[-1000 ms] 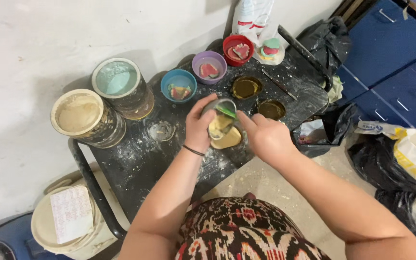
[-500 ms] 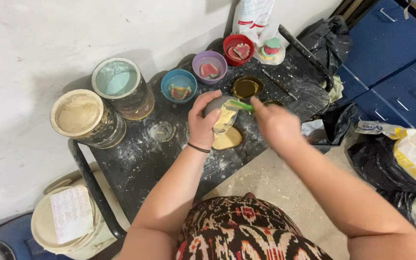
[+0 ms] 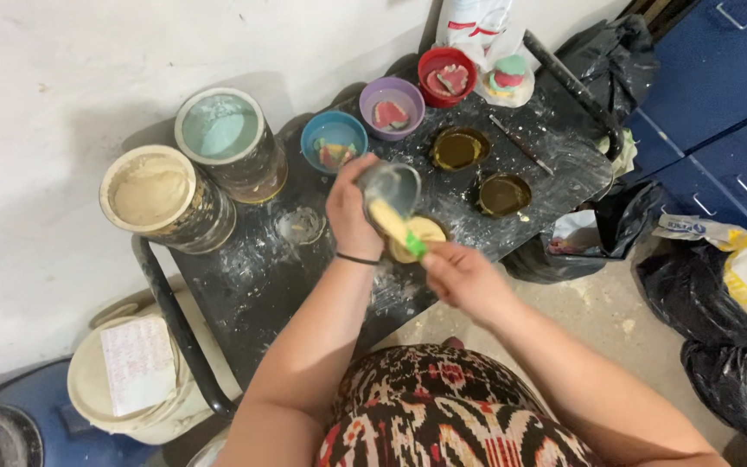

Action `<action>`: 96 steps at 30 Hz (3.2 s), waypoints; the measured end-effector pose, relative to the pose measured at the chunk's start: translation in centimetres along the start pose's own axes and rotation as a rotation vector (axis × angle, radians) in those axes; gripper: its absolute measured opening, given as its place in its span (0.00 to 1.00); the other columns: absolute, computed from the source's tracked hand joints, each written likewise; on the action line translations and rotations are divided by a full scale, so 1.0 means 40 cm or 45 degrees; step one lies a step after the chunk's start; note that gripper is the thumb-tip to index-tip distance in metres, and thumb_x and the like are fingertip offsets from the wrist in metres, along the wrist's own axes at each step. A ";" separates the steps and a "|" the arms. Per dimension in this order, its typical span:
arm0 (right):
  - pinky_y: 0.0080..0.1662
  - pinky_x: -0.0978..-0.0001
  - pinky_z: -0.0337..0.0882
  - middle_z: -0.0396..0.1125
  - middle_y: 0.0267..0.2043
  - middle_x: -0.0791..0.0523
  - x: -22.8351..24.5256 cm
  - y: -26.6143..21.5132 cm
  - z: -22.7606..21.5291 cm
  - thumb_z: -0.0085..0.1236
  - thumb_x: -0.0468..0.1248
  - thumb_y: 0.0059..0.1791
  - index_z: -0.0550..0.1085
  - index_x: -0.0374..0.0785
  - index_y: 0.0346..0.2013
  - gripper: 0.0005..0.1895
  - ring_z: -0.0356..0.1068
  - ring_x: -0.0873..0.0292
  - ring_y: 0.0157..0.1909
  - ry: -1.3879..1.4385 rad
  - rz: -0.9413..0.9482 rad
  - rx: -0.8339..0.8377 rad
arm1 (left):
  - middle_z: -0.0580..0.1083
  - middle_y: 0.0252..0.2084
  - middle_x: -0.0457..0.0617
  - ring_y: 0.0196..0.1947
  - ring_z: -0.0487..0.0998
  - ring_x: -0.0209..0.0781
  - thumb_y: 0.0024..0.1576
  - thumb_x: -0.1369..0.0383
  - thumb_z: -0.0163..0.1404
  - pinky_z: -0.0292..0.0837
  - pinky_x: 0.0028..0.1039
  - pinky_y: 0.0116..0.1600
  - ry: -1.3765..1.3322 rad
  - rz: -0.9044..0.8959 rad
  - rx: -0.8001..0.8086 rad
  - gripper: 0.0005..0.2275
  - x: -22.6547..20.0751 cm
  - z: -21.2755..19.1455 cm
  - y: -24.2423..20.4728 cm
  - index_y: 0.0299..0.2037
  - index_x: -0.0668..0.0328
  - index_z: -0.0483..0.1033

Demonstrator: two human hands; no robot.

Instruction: The person scoops a white powder from a large container into a small bowl using a green spoon. They then add a small amount of a colorful substance from another bowl and mix the contents thoroughly. The person repeats the process of adding more white powder and mixing until the desired consistency is reached.

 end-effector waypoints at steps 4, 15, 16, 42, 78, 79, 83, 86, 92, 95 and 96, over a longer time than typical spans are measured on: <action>0.17 0.80 0.58 0.61 0.12 0.58 -0.031 0.061 -0.118 0.53 0.36 0.55 0.78 0.33 0.52 0.14 0.58 0.67 0.12 -0.145 -0.047 -0.033 | 0.77 0.48 0.60 0.52 0.80 0.55 0.66 0.65 0.51 0.76 0.48 0.63 -0.194 -0.639 -0.546 0.13 0.088 -0.162 -0.004 0.52 0.69 0.75; 0.47 0.66 0.77 0.73 0.40 0.58 -0.106 0.107 -0.158 0.56 0.35 0.52 0.78 0.50 0.57 0.19 0.77 0.56 0.44 -1.872 -0.906 -0.167 | 0.77 0.58 0.59 0.61 0.76 0.51 0.64 0.55 0.52 0.76 0.45 0.64 -0.359 -0.535 -0.457 0.20 0.084 -0.244 -0.043 0.60 0.60 0.77; 0.47 0.66 0.77 0.73 0.40 0.58 -0.102 0.107 -0.158 0.56 0.35 0.52 0.78 0.50 0.57 0.19 0.77 0.56 0.44 -1.873 -0.910 -0.171 | 0.77 0.58 0.59 0.61 0.76 0.51 0.64 0.55 0.52 0.76 0.45 0.64 -0.361 -0.531 -0.454 0.20 0.077 -0.236 -0.043 0.60 0.60 0.77; 0.49 0.72 0.76 0.72 0.37 0.60 -0.078 0.064 -0.216 0.56 0.36 0.53 0.77 0.49 0.60 0.20 0.76 0.63 0.42 -2.007 -0.751 -0.166 | 0.78 0.57 0.60 0.59 0.78 0.53 0.65 0.54 0.47 0.79 0.44 0.61 -0.274 -0.613 -0.368 0.20 0.069 -0.172 -0.090 0.58 0.59 0.77; 0.47 0.52 0.75 0.79 0.38 0.52 0.078 0.028 -0.210 0.63 0.44 0.51 0.81 0.62 0.56 0.18 0.78 0.47 0.45 -1.343 -0.407 -0.227 | 0.78 0.53 0.55 0.60 0.74 0.46 0.62 0.65 0.53 0.70 0.42 0.66 0.476 -0.487 -0.004 0.14 0.041 -0.068 -0.108 0.56 0.54 0.82; 0.47 0.52 0.75 0.79 0.38 0.52 0.063 0.049 -0.211 0.63 0.44 0.51 0.81 0.62 0.56 0.18 0.78 0.47 0.45 -1.344 -0.408 -0.228 | 0.78 0.53 0.55 0.60 0.74 0.46 0.62 0.65 0.53 0.70 0.42 0.66 0.475 -0.486 -0.003 0.14 0.045 -0.067 -0.106 0.56 0.54 0.82; 0.35 0.58 0.76 0.72 0.31 0.54 0.079 0.020 -0.075 0.59 0.42 0.52 0.75 0.55 0.62 0.22 0.76 0.52 0.33 -1.956 -0.826 -0.399 | 0.76 0.52 0.47 0.59 0.74 0.43 0.55 0.57 0.61 0.68 0.39 0.66 0.592 -0.042 0.207 0.19 -0.023 -0.003 -0.069 0.56 0.50 0.82; 0.41 0.45 0.77 0.75 0.34 0.45 0.006 -0.013 0.001 0.55 0.47 0.54 0.73 0.46 0.62 0.22 0.78 0.40 0.39 -1.543 -0.290 -0.135 | 0.77 0.48 0.52 0.54 0.77 0.43 0.53 0.52 0.60 0.70 0.37 0.62 0.399 0.105 0.146 0.21 -0.040 -0.013 -0.052 0.51 0.57 0.82; 0.16 0.79 0.58 0.60 0.14 0.59 -0.125 -0.038 0.065 0.47 0.36 0.57 0.72 0.34 0.64 0.21 0.56 0.68 0.11 -0.096 0.088 0.210 | 0.74 0.50 0.57 0.54 0.76 0.47 0.55 0.42 0.57 0.71 0.42 0.63 0.135 0.243 0.184 0.31 -0.105 0.008 -0.053 0.53 0.64 0.80; 0.15 0.78 0.56 0.61 0.15 0.58 -0.042 -0.045 0.055 0.45 0.36 0.57 0.72 0.29 0.64 0.22 0.54 0.68 0.10 0.060 0.147 0.244 | 0.72 0.53 0.57 0.57 0.74 0.50 0.58 0.42 0.54 0.70 0.44 0.65 0.172 0.327 0.195 0.29 -0.150 0.025 -0.034 0.55 0.62 0.79; 0.16 0.78 0.56 0.64 0.16 0.57 -0.011 -0.048 0.045 0.47 0.38 0.57 0.72 0.28 0.63 0.23 0.56 0.67 0.12 -0.028 0.170 0.253 | 0.72 0.53 0.55 0.58 0.73 0.50 0.59 0.43 0.52 0.68 0.44 0.66 0.250 0.315 0.155 0.26 -0.152 0.015 -0.027 0.54 0.58 0.80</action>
Point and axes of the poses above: each hand's wrist, its own y-axis towards the middle knuckle, its own z-axis out of the palm, x = y × z, the point moved 10 cm from there along y, towards the middle knuckle
